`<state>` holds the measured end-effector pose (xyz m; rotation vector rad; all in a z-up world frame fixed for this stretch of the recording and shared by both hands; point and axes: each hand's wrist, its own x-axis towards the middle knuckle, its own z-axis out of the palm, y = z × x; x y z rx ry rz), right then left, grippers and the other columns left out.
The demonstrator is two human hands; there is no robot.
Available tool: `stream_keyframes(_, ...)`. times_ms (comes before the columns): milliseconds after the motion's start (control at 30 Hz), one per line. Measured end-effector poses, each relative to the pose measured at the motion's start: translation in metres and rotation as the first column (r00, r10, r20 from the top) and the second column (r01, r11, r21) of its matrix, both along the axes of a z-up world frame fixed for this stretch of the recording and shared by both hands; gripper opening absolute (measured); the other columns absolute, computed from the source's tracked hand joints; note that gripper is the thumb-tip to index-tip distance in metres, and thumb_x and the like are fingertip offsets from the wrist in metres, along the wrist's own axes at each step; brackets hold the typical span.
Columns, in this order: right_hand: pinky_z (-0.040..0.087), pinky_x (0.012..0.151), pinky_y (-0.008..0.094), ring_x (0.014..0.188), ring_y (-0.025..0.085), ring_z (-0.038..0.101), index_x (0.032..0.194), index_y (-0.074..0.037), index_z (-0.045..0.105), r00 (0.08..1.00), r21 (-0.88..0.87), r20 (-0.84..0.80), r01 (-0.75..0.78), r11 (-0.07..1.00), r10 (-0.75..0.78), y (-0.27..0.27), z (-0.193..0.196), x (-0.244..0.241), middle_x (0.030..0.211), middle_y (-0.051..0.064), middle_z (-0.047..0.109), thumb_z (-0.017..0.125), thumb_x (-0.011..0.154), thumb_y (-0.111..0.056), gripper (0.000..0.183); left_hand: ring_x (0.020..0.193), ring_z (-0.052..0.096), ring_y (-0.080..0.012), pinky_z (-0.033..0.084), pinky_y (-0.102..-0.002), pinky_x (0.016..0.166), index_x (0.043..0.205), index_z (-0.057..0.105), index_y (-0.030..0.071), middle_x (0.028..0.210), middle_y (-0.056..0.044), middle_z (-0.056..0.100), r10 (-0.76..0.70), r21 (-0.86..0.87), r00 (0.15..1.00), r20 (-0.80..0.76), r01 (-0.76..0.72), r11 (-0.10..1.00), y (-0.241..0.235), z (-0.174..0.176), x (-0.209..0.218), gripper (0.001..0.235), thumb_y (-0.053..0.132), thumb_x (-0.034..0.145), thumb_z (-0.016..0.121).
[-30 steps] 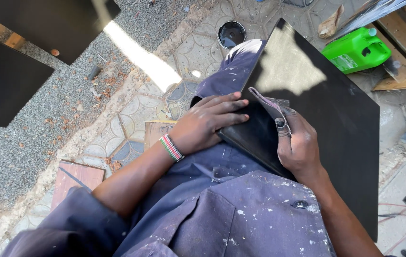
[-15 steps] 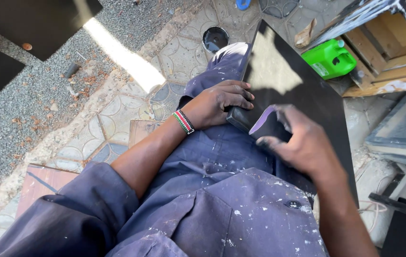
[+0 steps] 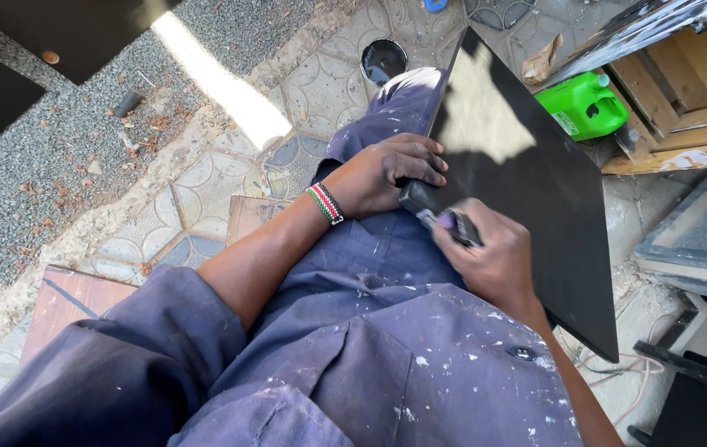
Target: The person sands a black rectangular board with a sanding block, then pours a liquid from a green container into a paint bucket. They dip a cloth into the mixture and apply it to the board's surface.
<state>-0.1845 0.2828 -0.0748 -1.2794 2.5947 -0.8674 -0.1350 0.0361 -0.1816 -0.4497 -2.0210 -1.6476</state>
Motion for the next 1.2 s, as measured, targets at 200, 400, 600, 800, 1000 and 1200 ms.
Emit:
stream_keyframes(200,0.058,0.059,0.050,0.075,0.044,0.075,0.094,-0.012,0.072,0.994,-0.086,-0.103,-0.048,0.995,0.039,-0.040,-0.008,0.010,0.074,0.013,0.068,0.098,0.105,-0.029,0.032,0.138,0.078,-0.0452,0.063,-0.061,0.119,0.118,0.092,0.008,0.118,-0.013,0.085,0.010,-0.024,0.999,-0.030,-0.011,1.000,-0.001,-0.002,0.001,0.019,0.023,0.106,0.095)
stream_keyframes(400,0.061,0.075,0.057,0.087,0.050,0.075,0.097,-0.003,0.073,0.986,0.147,-0.162,0.071,0.987,-0.047,0.076,0.011,0.003,0.084,0.023,0.071,0.097,0.106,-0.042,0.047,0.141,0.077,-0.0487,0.061,-0.063,0.122,0.121,0.091,0.004,0.125,-0.019,0.087,-0.047,-0.085,0.999,0.017,0.048,0.995,-0.019,0.001,0.009,0.020,0.021,0.110,0.093)
stream_keyframes(600,0.060,0.097,0.053,0.133,0.040,0.077,0.179,-0.012,0.066,0.583,0.643,-0.023,0.631,0.434,-0.812,0.219,0.050,-0.043,0.155,0.021,0.080,0.085,0.103,-0.049,0.086,0.155,0.070,-0.0402,0.058,-0.055,0.131,0.140,0.087,0.007,0.151,-0.015,0.083,-0.084,-0.202,0.993,0.085,0.099,0.974,-0.026,0.010,0.009,0.055,-0.018,0.096,0.065)
stream_keyframes(800,0.071,0.106,0.023,0.113,0.012,0.086,0.148,-0.011,0.081,0.304,0.015,0.499,0.933,0.359,-0.811,0.221,0.009,-0.065,0.128,0.002,0.089,0.087,0.110,-0.011,0.038,0.152,0.072,-0.0384,0.059,-0.052,0.129,0.138,0.087,0.008,0.148,-0.013,0.083,-0.106,-0.277,0.991,0.076,0.123,0.953,-0.016,0.022,0.004,0.028,-0.003,0.114,0.079)
stream_keyframes(1000,0.061,0.114,0.058,0.126,0.049,0.078,0.136,-0.001,0.084,0.748,-0.068,-0.296,0.604,0.794,-0.595,0.142,0.007,-0.044,0.124,0.024,0.080,0.083,0.099,-0.003,0.037,0.141,0.078,-0.0487,0.063,-0.061,0.120,0.125,0.090,0.006,0.131,-0.017,0.088,0.006,-0.313,0.999,0.053,0.010,0.950,-0.008,0.028,0.006,0.022,0.018,0.107,0.090)
stream_keyframes(1200,0.053,0.124,0.066,0.150,0.052,0.068,0.155,-0.003,0.078,1.000,0.010,0.023,0.009,1.000,-0.009,0.139,-0.027,-0.035,0.160,0.026,0.078,0.080,0.105,-0.036,0.060,0.144,0.079,-0.0427,0.063,-0.058,0.121,0.126,0.093,0.009,0.133,-0.012,0.091,0.079,-0.297,0.995,0.063,-0.057,0.953,0.000,0.036,0.007,0.027,0.018,0.101,0.092)
